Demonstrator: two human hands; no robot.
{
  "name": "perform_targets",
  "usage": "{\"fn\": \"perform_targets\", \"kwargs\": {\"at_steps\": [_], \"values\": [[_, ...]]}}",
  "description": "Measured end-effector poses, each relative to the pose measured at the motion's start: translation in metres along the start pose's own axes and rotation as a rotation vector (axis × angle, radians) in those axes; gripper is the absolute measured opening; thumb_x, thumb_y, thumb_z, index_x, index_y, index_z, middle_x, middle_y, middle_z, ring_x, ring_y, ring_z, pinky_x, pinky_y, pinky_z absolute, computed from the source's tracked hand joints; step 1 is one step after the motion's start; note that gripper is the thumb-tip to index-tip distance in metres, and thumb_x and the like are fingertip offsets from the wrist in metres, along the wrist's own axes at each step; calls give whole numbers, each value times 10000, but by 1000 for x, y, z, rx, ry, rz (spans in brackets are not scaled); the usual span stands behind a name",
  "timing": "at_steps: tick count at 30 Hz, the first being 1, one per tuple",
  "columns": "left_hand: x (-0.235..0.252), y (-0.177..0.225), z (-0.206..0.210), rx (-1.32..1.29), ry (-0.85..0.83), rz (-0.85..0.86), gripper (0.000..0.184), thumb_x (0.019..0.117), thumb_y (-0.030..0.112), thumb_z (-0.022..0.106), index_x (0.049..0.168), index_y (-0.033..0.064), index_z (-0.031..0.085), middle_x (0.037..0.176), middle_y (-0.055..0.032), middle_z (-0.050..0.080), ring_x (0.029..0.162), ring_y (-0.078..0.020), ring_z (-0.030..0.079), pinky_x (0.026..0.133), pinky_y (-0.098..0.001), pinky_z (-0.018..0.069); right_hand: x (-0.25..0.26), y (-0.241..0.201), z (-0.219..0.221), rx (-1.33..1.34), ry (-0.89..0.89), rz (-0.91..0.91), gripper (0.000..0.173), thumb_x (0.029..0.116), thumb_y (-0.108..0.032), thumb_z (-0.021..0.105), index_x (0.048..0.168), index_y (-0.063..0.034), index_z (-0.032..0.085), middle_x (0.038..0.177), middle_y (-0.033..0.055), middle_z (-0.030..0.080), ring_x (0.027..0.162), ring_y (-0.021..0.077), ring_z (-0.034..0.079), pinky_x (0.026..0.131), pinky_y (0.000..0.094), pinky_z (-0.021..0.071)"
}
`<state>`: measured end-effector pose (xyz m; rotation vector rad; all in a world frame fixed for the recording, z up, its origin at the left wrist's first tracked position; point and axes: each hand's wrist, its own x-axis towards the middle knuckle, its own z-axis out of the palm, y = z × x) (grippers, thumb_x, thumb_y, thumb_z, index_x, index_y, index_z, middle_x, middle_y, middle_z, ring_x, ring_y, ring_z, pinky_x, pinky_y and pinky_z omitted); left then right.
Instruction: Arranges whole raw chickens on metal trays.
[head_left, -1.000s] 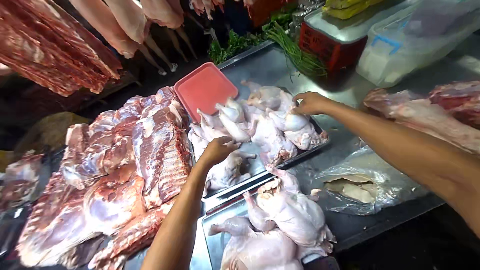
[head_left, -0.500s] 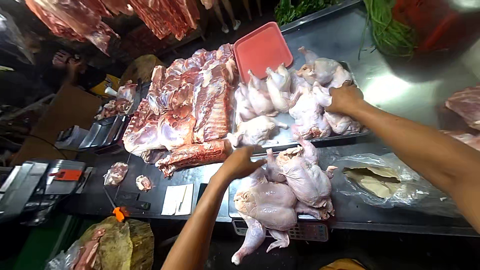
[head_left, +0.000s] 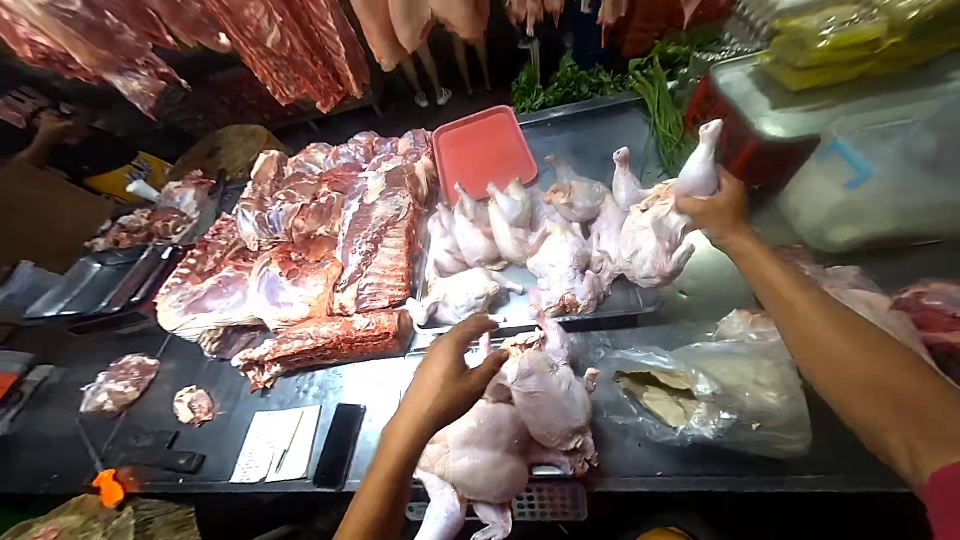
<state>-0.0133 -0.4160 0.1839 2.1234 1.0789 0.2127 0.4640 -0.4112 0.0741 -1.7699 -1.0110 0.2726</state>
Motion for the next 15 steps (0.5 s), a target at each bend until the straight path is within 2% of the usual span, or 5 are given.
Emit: {"fn": "perform_targets", "kwargs": {"at_steps": [2,5,7,11,15], "values": [[52,39,29,53,-69,-58,453,990,301,672,1374,67,618,1397,-134,617,1268,-248,611,1081,-465,494,5,4,-4,115,25,-39,670,702,-190,805,1296,38,592,1178,215,675,1069,271,678,950,496,556],[137,66,106,169,-165,-207,506,961,298,669,1432,130,586,1415,-244,561,1249,-398,598,1022,-591,494,6,9,-11,167,63,-54,629,732,-179,803,1293,22,600,1167,192,685,1055,248,686,940,485,562],[185,66,162,294,-199,-300,564,925,278,684,1462,158,559,1539,-307,392,1278,-502,536,950,-660,508,7,17,-15,206,101,-26,604,761,-155,799,1305,0,588,1176,180,678,1058,251,685,929,490,567],[244,50,242,501,-92,-451,654,897,177,694,1501,35,486,1704,-247,-50,1470,-615,201,931,-761,456,6,26,-31,296,161,101,618,749,-107,799,1312,11,572,1178,169,669,1060,238,677,924,469,572],[267,49,266,674,3,-559,517,993,123,544,1475,-50,472,1691,-285,-18,1408,-601,350,898,-699,506,-4,39,-39,381,195,208,569,706,-75,769,1239,8,588,1079,112,682,964,157,689,851,387,592]]}}
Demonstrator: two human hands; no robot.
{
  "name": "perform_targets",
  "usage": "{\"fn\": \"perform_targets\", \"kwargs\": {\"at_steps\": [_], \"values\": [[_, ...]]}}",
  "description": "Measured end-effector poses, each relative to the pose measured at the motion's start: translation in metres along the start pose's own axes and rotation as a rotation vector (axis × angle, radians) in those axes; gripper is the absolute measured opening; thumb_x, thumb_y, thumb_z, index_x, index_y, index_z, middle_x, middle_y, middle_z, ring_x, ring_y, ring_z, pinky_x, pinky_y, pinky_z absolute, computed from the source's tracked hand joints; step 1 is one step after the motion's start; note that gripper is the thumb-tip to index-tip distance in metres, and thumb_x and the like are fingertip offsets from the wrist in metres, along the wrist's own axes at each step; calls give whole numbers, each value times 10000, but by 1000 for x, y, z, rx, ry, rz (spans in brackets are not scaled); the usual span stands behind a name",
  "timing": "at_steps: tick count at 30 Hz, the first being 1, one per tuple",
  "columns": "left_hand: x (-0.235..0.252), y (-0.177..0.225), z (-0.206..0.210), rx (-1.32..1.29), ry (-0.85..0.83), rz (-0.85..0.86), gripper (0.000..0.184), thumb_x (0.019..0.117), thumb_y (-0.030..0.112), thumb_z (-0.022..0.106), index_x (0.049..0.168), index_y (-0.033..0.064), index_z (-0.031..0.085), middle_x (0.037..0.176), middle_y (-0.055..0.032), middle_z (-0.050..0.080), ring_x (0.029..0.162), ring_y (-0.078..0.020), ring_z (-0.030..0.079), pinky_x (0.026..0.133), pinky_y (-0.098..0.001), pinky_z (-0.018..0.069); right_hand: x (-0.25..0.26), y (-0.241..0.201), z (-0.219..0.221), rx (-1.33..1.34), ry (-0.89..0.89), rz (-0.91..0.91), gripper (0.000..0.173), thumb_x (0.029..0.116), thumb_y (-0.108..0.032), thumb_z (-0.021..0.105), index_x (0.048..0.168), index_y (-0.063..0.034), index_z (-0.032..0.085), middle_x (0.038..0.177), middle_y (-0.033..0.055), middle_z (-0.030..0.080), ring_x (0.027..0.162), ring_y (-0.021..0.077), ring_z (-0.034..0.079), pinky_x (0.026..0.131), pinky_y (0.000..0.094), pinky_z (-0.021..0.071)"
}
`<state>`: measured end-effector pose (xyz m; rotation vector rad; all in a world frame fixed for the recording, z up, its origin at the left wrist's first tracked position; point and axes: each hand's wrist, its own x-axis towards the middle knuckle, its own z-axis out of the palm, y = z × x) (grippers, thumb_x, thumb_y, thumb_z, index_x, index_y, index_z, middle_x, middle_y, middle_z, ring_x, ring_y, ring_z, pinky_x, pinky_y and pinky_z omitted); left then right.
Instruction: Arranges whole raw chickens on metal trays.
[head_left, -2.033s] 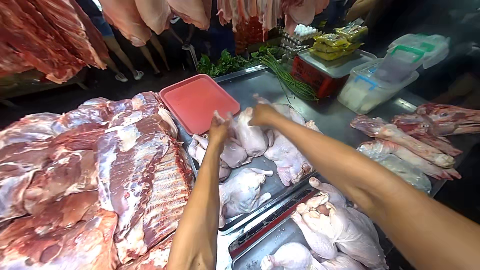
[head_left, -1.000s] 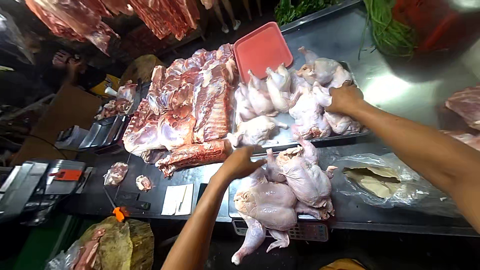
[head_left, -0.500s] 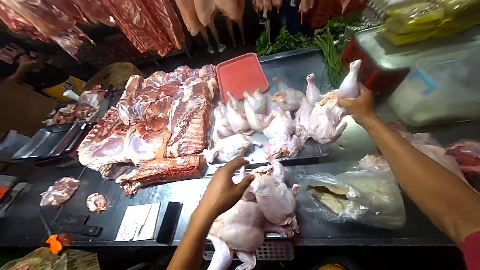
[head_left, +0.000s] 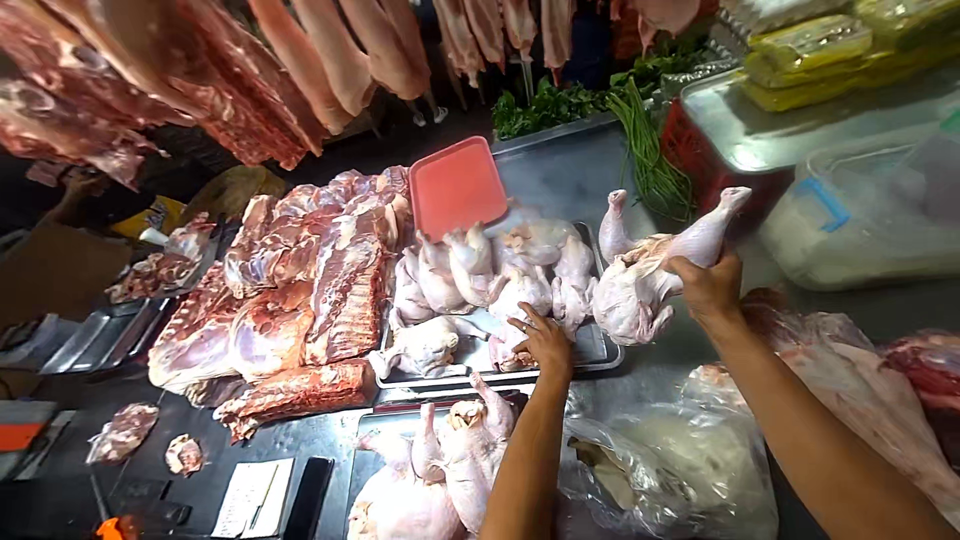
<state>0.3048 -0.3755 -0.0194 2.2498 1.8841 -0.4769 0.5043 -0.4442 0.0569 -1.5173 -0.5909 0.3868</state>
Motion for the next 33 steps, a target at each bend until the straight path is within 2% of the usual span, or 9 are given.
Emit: {"fn": "perform_targets", "kwargs": {"at_steps": [5,8,10,13,16,19,22,25,33], "values": [[7,-29,-21,-37,0,73,437,920,229,642,1302,18,653,1662,-238,234,1282,-508,533,852,-625,552,4,21,-7,52,26,78,527,670,-104,779,1162,2,622,997,81,696,896,124,696,808,353,596],[15,-74,-79,-224,-79,85,448,888,328,701,1183,-9,680,1324,-263,608,1123,-436,651,903,-638,531,7,28,-6,67,11,102,507,664,-100,779,1136,1,625,977,73,696,879,115,694,794,346,596],[22,-102,-113,-410,-49,70,393,909,290,711,1082,-62,680,1058,-282,684,1020,-429,672,888,-643,516,7,28,-1,74,-13,109,512,679,-98,774,1158,-1,620,991,72,691,885,112,692,793,346,597],[30,-142,-133,-915,77,72,307,956,224,686,1108,-42,673,955,-185,730,825,-296,726,743,-500,615,5,22,8,99,-50,96,514,703,-90,771,1190,-30,619,1024,56,700,909,100,694,811,338,600],[19,-176,-127,-1441,-20,47,249,1063,165,504,1251,27,589,1077,-116,741,848,-229,728,731,-423,618,-2,18,18,171,-89,64,515,721,-80,767,1212,-47,614,1044,41,706,933,101,700,823,330,608],[26,-221,-85,-1050,-170,-158,419,1060,304,561,1309,-34,553,1028,-161,712,858,-246,722,779,-418,622,-10,30,33,172,-142,50,506,728,-118,763,1205,-39,611,1025,43,707,911,106,705,815,344,613],[34,-234,-88,-535,-172,-237,680,941,338,726,1426,-68,477,1249,-304,637,1120,-414,664,990,-580,528,-16,55,50,-11,-314,103,516,766,-136,794,1228,6,615,1054,130,712,948,201,711,860,451,599],[26,-200,-111,-556,-136,-78,596,971,302,708,1408,-62,532,1291,-298,630,1192,-421,627,1039,-586,482,-23,68,60,-318,-570,138,570,812,-177,835,1283,53,610,1140,262,687,1080,383,675,967,609,514],[52,-97,-96,-549,-123,189,431,970,219,681,1335,-3,621,1318,-236,645,1211,-371,639,1053,-562,491,-15,73,99,-590,-854,-16,606,831,-344,812,1284,15,630,1190,264,671,1158,421,636,1010,624,483]]}}
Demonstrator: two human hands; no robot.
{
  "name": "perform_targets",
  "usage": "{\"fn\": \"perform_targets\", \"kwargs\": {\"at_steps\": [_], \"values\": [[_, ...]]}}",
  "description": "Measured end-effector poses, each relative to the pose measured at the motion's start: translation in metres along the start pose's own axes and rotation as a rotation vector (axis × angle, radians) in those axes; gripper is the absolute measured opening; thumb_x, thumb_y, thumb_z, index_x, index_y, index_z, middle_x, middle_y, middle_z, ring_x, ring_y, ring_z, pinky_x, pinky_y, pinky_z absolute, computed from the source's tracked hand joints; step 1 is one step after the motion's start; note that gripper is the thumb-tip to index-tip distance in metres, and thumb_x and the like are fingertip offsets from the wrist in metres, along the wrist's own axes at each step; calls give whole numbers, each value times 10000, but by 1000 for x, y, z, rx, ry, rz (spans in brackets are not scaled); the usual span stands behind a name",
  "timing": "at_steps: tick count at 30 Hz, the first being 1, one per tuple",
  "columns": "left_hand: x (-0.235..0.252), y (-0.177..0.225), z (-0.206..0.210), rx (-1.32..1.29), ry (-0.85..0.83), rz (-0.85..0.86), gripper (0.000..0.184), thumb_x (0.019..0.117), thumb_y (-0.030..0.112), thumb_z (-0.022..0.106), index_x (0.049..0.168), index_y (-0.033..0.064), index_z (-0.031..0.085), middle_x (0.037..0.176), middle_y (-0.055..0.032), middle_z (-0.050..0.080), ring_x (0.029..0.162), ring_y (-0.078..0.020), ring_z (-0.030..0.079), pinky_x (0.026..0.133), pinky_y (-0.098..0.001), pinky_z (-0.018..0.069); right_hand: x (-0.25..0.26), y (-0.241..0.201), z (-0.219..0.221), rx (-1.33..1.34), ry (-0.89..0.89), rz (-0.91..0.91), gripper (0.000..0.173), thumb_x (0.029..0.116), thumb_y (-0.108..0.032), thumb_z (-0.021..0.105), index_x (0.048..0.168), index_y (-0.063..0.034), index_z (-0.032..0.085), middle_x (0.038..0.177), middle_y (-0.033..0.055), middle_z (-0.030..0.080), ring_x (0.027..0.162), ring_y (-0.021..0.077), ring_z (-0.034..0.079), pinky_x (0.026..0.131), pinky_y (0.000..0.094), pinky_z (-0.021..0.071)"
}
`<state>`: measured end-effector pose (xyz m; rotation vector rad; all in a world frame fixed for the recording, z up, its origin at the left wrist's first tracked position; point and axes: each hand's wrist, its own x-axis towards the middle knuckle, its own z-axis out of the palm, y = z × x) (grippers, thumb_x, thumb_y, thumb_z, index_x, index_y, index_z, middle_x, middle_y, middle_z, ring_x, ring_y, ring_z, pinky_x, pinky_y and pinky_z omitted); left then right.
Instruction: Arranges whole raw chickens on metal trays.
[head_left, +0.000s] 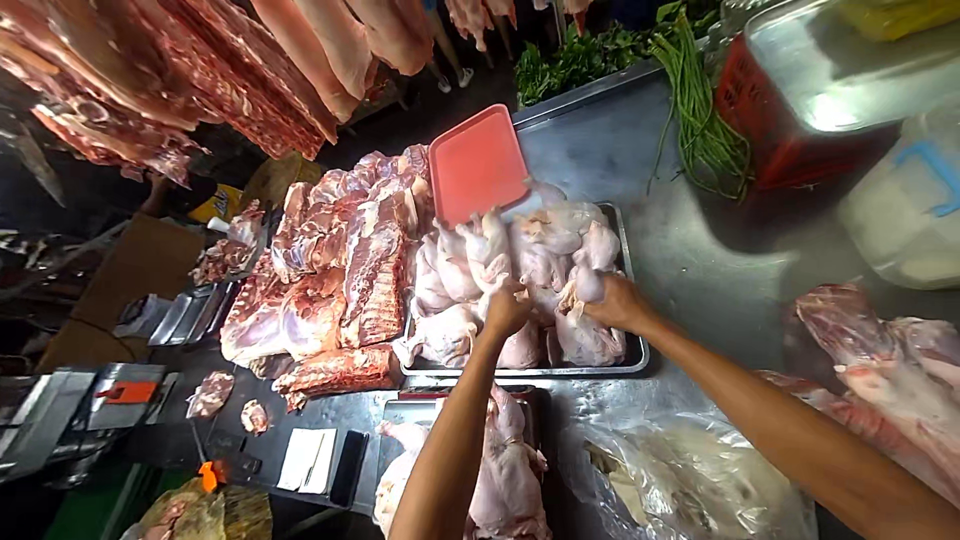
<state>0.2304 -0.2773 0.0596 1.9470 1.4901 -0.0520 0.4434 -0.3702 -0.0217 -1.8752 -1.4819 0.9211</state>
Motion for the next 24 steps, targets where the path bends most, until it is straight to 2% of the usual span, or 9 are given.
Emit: {"fn": "perform_targets", "kwargs": {"at_steps": [2,4,6,8,10,14,17,20,24], "values": [[11,11,9,-4,-9,12,399,977,189,654,1316,-19,625,1310,-240,643,1201,-359,642,1046,-549,495,6,-11,-11,-116,-221,-14,645,844,-341,779,1381,-42,581,1325,261,601,1266,430,561,1056,625,437],[23,11,15,-66,-26,51,374,970,130,625,1318,-5,634,1364,-202,626,1248,-312,621,1073,-509,488,18,-20,-36,-27,-374,-9,609,874,-260,778,1418,-81,573,1373,239,593,1289,407,555,1071,621,433],[33,5,16,-165,-62,59,370,979,72,579,1342,20,626,1395,-160,619,1231,-259,634,1038,-463,517,34,-24,-59,99,-257,-36,472,935,-179,733,1381,-73,617,1320,240,629,1217,400,604,1027,614,466],[42,-1,14,-247,-66,29,339,992,38,548,1317,37,641,1333,-141,653,1128,-238,680,948,-444,569,66,-21,-64,67,18,-158,451,888,-64,707,1336,-68,656,1353,222,617,1264,396,582,1056,611,459],[49,1,11,-176,18,-22,303,977,65,563,1252,55,689,1226,-140,705,1092,-257,691,952,-475,556,107,-21,-62,-37,114,-259,574,822,-7,733,1380,-98,633,1423,211,576,1328,409,534,1090,620,427],[77,9,3,-5,27,-49,453,975,138,609,1410,16,569,1303,-229,650,1222,-353,629,1057,-540,486,185,-35,-65,-309,-217,-185,904,727,-74,844,1543,-187,471,1523,266,453,1388,515,418,1034,730,396],[102,3,6,116,-50,-34,616,916,135,668,1493,35,476,1320,-242,631,1227,-374,620,1051,-569,482,218,-28,-58,-454,-387,-120,935,711,-116,883,1535,-210,450,1377,290,565,1259,510,550,977,719,455],[121,0,12,148,-28,-52,737,843,110,714,1522,55,431,1330,-248,621,1218,-390,623,1029,-580,496,226,-10,-52,-444,-300,-202,851,643,-230,945,1401,-171,564,1222,236,648,1125,447,632,905,676,512],[131,7,12,195,-24,-105,521,886,206,669,1379,63,580,1272,-218,654,1184,-377,638,977,-606,509,208,7,-49,-347,-76,-218,751,690,-404,879,1343,-179,583,1214,183,657,1102,395,649,852,634,528]]}}
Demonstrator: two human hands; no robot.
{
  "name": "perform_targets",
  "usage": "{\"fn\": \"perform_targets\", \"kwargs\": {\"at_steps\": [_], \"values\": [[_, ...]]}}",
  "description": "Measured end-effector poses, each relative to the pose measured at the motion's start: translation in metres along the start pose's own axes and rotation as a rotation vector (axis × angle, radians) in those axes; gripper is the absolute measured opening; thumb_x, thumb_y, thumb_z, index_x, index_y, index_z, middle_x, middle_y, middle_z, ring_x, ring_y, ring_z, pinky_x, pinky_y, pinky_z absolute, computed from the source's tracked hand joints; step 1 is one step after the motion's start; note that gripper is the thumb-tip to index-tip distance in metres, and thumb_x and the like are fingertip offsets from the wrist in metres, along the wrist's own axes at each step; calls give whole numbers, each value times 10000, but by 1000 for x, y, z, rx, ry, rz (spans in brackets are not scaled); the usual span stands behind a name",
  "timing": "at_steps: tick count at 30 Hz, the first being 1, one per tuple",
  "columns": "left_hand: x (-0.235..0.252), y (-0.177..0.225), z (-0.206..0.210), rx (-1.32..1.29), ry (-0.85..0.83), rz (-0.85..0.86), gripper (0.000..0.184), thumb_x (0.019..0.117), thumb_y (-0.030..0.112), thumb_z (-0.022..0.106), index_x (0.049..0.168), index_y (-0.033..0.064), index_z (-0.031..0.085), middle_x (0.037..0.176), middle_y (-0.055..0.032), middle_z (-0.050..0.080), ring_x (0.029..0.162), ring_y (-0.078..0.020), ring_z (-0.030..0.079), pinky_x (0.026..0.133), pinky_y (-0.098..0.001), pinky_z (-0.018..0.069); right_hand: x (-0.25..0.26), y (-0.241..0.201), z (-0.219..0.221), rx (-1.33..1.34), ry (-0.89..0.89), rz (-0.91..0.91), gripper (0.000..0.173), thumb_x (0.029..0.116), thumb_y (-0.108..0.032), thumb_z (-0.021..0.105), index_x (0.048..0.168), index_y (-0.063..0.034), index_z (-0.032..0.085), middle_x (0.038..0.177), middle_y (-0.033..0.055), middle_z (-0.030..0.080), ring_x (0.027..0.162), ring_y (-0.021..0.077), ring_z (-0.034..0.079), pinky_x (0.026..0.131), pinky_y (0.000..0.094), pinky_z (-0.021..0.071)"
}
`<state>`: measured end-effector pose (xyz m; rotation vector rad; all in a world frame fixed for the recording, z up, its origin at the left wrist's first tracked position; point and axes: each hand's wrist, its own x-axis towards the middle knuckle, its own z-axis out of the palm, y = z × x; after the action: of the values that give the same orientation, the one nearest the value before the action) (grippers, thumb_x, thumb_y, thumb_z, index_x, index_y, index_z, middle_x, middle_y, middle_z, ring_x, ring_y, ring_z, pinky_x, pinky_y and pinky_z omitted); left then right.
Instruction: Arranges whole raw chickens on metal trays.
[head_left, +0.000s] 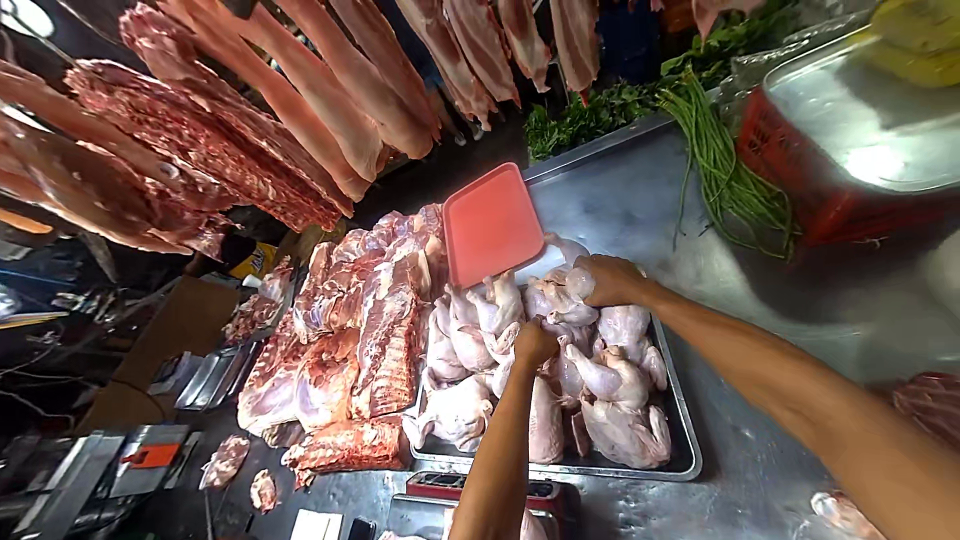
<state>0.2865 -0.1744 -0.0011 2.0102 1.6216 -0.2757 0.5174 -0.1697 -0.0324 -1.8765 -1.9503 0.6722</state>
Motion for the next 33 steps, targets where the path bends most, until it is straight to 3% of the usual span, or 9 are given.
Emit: {"fn": "perform_targets", "kwargs": {"at_steps": [2,7,11,17,21,24,26,29,33], "values": [[-2,1,2,-65,19,38,392,888,221,670,1244,58,657,1155,-197,689,1089,-357,664,913,-605,524,-10,3,4,81,114,45,737,710,-424,857,1344,-156,594,1186,199,664,1076,404,657,831,639,527],[-10,7,-26,-254,177,57,290,903,246,648,1143,92,703,1017,-161,715,969,-338,687,828,-608,534,-31,22,-11,581,426,267,716,769,-305,886,1366,-69,569,1132,284,678,1042,476,660,872,709,502],[-12,1,-92,-319,291,261,289,882,199,693,1138,64,697,942,-169,712,850,-334,688,752,-588,553,-51,39,-33,1056,674,296,676,808,-195,751,1414,-44,491,1255,204,632,1110,318,645,920,550,549],[-107,67,-177,307,545,386,137,895,183,663,1013,134,712,844,-175,689,801,-422,672,605,-651,471,-80,47,-80,1451,889,246,733,780,-137,678,1471,-109,435,1273,93,635,1105,204,657,877,435,594],[-120,113,-102,503,458,309,273,889,154,710,1142,49,708,1082,-238,689,945,-471,669,739,-682,519,-104,35,-94,1445,930,192,718,809,-126,669,1483,-97,425,1271,85,638,1121,188,657,907,411,590],[-57,95,-7,445,-14,396,400,908,188,710,1259,2,662,1313,-254,612,1140,-441,635,923,-645,527,-128,20,-85,1382,916,138,639,839,-122,662,1444,-102,458,1262,76,642,1111,183,659,906,415,586],[-23,83,25,336,-240,400,403,906,221,742,1214,-30,670,1234,-264,661,1163,-433,634,992,-639,493,-140,17,-75,1387,900,139,625,833,-123,666,1428,-110,476,1250,76,645,1104,185,660,905,423,586],[-21,97,16,215,-237,293,378,942,181,667,1228,-64,645,1220,-291,656,1187,-450,621,1008,-646,477,-161,18,-63,1378,866,205,614,850,-140,646,1440,-123,478,1261,68,642,1108,169,651,909,411,572],[-44,141,8,60,-80,199,604,916,365,711,1383,5,578,1261,-297,643,1177,-466,623,972,-677,489,-172,24,-54,1329,909,247,576,825,-140,659,1379,-95,507,1200,61,657,1057,158,667,887,402,585]]}}
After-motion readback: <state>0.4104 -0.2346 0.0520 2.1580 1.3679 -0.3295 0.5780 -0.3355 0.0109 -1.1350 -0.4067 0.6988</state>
